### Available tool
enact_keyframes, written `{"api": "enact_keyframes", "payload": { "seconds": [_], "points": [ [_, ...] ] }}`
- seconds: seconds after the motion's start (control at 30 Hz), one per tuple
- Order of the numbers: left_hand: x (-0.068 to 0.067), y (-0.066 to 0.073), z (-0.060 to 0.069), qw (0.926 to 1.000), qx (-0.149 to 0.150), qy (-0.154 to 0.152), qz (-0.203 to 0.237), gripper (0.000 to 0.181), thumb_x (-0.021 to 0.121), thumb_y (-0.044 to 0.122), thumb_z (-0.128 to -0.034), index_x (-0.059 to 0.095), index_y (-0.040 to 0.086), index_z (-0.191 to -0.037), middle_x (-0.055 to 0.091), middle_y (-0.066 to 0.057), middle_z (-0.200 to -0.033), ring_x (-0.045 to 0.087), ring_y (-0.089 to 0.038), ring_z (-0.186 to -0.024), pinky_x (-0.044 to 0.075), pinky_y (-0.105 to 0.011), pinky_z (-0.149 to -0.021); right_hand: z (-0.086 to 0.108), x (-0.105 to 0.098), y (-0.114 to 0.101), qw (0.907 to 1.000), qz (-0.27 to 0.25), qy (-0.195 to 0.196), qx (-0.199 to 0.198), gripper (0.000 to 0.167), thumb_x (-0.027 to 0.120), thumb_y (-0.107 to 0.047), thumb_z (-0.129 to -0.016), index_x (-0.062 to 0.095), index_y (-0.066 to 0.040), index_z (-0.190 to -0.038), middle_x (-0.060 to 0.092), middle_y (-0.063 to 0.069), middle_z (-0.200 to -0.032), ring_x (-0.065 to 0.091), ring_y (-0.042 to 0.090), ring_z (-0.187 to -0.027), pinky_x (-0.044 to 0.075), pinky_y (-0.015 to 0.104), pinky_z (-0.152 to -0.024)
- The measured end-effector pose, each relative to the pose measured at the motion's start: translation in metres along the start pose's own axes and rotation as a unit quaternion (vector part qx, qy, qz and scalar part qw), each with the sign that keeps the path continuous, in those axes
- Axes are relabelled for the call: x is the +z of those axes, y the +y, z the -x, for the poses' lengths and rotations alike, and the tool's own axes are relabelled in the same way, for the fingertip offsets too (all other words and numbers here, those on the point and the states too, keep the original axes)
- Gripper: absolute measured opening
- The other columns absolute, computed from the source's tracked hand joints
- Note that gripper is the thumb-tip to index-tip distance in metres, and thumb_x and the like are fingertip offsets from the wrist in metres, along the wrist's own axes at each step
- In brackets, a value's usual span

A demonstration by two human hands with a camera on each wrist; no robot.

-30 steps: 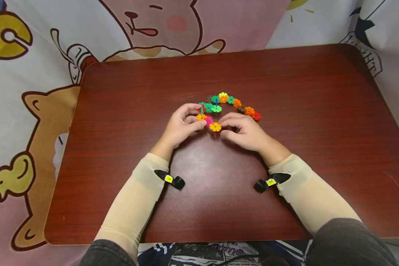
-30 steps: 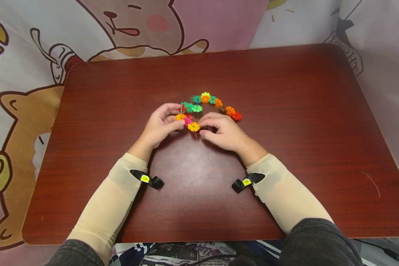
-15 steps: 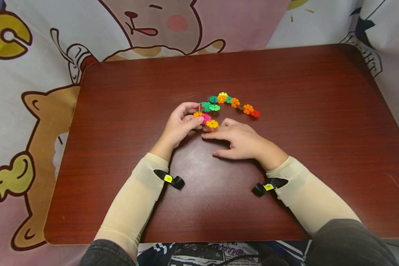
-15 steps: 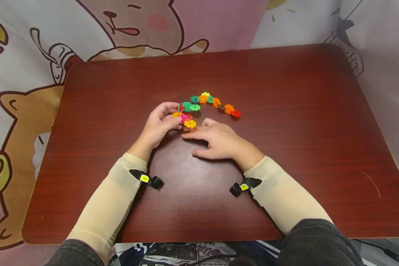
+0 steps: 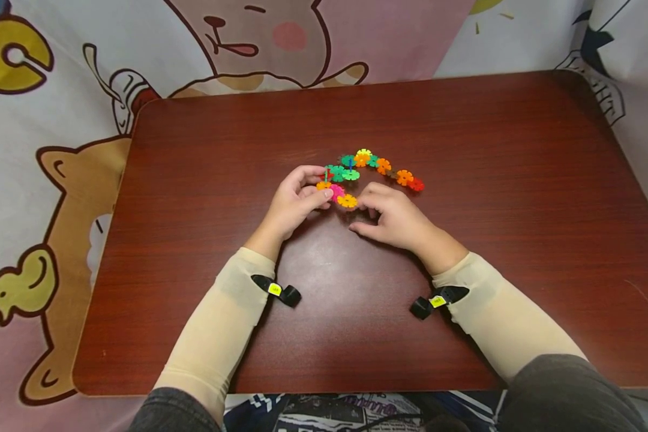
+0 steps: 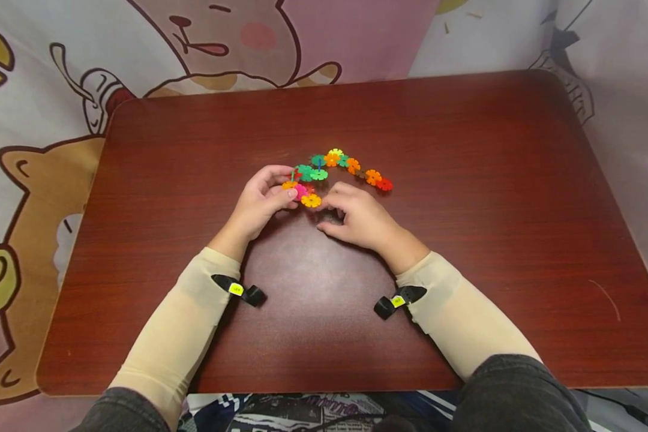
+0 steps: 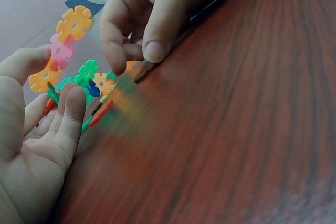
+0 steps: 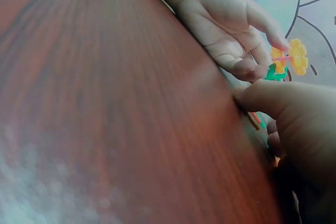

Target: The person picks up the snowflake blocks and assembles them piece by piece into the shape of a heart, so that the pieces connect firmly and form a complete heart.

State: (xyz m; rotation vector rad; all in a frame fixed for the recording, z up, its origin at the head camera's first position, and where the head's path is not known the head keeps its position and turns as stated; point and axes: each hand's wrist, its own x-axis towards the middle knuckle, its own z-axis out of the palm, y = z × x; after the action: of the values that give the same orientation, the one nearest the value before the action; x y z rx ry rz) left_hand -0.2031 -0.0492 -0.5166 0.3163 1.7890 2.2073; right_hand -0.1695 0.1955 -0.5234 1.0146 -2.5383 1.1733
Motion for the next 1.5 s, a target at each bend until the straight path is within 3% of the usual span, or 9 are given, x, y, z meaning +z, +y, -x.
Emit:
{"api": "enact_keyframes", "payload": {
  "seconds": [0.17,0.4,0.67,0.8,0.9,1.07,1.27,1.5],
  "points": [
    [0.000,0.000,0.000,0.9999,0.000,-0.003,-0.010,0.047,0.072,-0.010,-0.0934,0.055,-0.009,-0.137,0.057,-0.013,-0.115,0.068,-0.017,-0.081,0.063,-0.030,-0.074,-0.002,-0.003,-0.003,0.9983,0.039,0.000,0.044,0.029,0.096,-0.016,-0.081,0.080,-0.005,-0.102,0.059,0.005,-0.087,0.052,0.015,-0.071,0.044,0.030,-0.063],
    [-0.001,-0.001,0.000,0.9995,0.004,-0.018,-0.024,0.053,0.075,-0.012,-0.0897,0.054,-0.007,-0.138,0.060,-0.016,-0.119,0.071,-0.019,-0.086,0.060,-0.026,-0.071,-0.003,-0.003,-0.008,0.9966,0.027,-0.017,0.075,0.021,0.095,-0.016,-0.083,0.078,-0.009,-0.094,0.059,0.004,-0.088,0.051,0.016,-0.074,0.043,0.032,-0.065],
    [-0.003,-0.002,0.000,0.9992,0.005,-0.028,-0.030,0.054,0.074,-0.014,-0.0902,0.053,-0.006,-0.139,0.057,-0.026,-0.127,0.071,-0.020,-0.086,0.061,-0.027,-0.070,-0.004,-0.005,-0.011,0.9921,0.038,-0.038,0.113,0.031,0.095,-0.018,-0.083,0.077,-0.006,-0.105,0.059,0.007,-0.092,0.052,0.019,-0.074,0.045,0.034,-0.067],
    [-0.002,-0.002,0.000,0.9993,0.012,-0.027,-0.024,0.053,0.073,-0.016,-0.0904,0.052,-0.008,-0.138,0.056,-0.027,-0.128,0.070,-0.019,-0.085,0.060,-0.025,-0.071,-0.006,-0.006,-0.011,0.9894,0.018,-0.048,0.135,0.029,0.094,-0.018,-0.084,0.073,-0.007,-0.100,0.059,0.005,-0.092,0.052,0.018,-0.075,0.044,0.033,-0.067],
    [-0.002,-0.002,0.000,0.9992,0.015,-0.027,-0.023,0.052,0.072,-0.016,-0.0907,0.051,-0.009,-0.138,0.055,-0.027,-0.129,0.070,-0.019,-0.084,0.060,-0.025,-0.072,-0.004,-0.006,-0.007,0.9881,-0.019,-0.032,0.150,0.027,0.092,-0.011,-0.085,0.068,-0.009,-0.097,0.059,0.003,-0.083,0.052,0.017,-0.069,0.044,0.029,-0.063],
    [-0.002,-0.002,0.000,0.9993,0.019,-0.026,-0.019,0.052,0.071,-0.017,-0.0909,0.050,-0.009,-0.138,0.054,-0.030,-0.130,0.070,-0.019,-0.084,0.061,-0.025,-0.074,0.000,-0.004,-0.002,0.9874,-0.081,0.008,0.136,0.028,0.089,-0.002,-0.085,0.063,-0.011,-0.088,0.056,-0.001,-0.068,0.051,0.016,-0.058,0.041,0.023,-0.053],
    [-0.001,-0.003,-0.001,0.9994,0.022,-0.024,-0.013,0.052,0.070,-0.018,-0.0909,0.049,-0.010,-0.138,0.054,-0.028,-0.129,0.071,-0.019,-0.084,0.061,-0.026,-0.077,0.002,-0.003,0.001,0.9880,-0.118,0.023,0.097,0.029,0.089,0.001,-0.081,0.063,-0.011,-0.082,0.056,-0.002,-0.067,0.049,0.015,-0.055,0.038,0.020,-0.050],
    [-0.001,-0.004,-0.001,0.9986,0.031,-0.026,-0.035,0.052,0.072,-0.017,-0.0903,0.050,-0.010,-0.137,0.055,-0.030,-0.131,0.070,-0.018,-0.083,0.059,-0.024,-0.076,0.003,-0.002,-0.001,0.9840,-0.141,0.053,0.095,0.028,0.090,0.002,-0.080,0.065,-0.010,-0.082,0.059,-0.002,-0.069,0.051,0.015,-0.057,0.038,0.020,-0.051]
  ]
}}
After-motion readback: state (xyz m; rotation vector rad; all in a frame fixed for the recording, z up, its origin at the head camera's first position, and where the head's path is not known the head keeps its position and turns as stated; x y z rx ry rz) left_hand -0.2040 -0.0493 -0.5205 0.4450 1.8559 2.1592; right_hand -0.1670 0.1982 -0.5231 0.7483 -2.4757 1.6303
